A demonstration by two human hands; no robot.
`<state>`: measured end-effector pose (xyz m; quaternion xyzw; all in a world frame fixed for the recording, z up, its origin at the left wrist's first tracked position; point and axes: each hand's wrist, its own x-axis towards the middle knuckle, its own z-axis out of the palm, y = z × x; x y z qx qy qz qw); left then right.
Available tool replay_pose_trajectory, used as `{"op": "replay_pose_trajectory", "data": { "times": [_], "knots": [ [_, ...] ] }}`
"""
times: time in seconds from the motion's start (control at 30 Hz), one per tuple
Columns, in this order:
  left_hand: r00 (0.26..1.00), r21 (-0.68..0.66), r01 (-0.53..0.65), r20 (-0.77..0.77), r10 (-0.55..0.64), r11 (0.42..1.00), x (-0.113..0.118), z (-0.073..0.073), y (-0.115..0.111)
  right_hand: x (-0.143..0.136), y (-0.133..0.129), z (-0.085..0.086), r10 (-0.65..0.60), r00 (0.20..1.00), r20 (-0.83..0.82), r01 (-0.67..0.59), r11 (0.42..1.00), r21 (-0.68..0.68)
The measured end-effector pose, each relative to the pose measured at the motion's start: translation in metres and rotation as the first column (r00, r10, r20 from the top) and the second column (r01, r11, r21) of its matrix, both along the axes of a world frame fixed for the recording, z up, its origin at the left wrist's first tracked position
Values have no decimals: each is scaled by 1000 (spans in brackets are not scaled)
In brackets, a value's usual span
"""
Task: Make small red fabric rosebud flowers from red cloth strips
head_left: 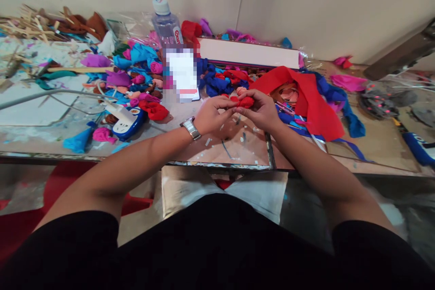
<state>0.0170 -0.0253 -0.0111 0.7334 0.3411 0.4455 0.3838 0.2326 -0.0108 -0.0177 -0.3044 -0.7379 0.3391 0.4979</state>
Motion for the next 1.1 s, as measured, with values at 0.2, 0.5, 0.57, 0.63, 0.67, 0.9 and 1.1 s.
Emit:
{"op": "replay_pose_trajectory", "data": {
  "times": [0.2,0.5,0.57,0.63,0.67,0.9,1.1],
  "knots": [
    [998,48,-64,-19,65,997,-1,-2,0,1,-3,1,-34,995,89,25,995,98],
    [985,329,-92,-108,134,940,-1,-8,3,-2,-6,-5,-81,997,11,81,996,40],
    [987,302,-104,-88,136,948,-2,-10,4,-3,-6,-4,-85,996,1,85,996,24],
    [989,253,-119,-54,136,960,-2,-11,5,-4,-6,-3,-65,998,-6,65,997,30],
    [990,230,-124,-36,136,965,-2,-11,5,-4,-6,-2,-48,999,-11,48,998,42],
    [992,166,-127,44,122,978,-1,-12,7,-2,-7,0,-87,996,17,85,992,93],
    [988,91,-81,139,68,993,1,-11,4,-3,-10,6,-113,994,-1,113,991,72]
  ]
}}
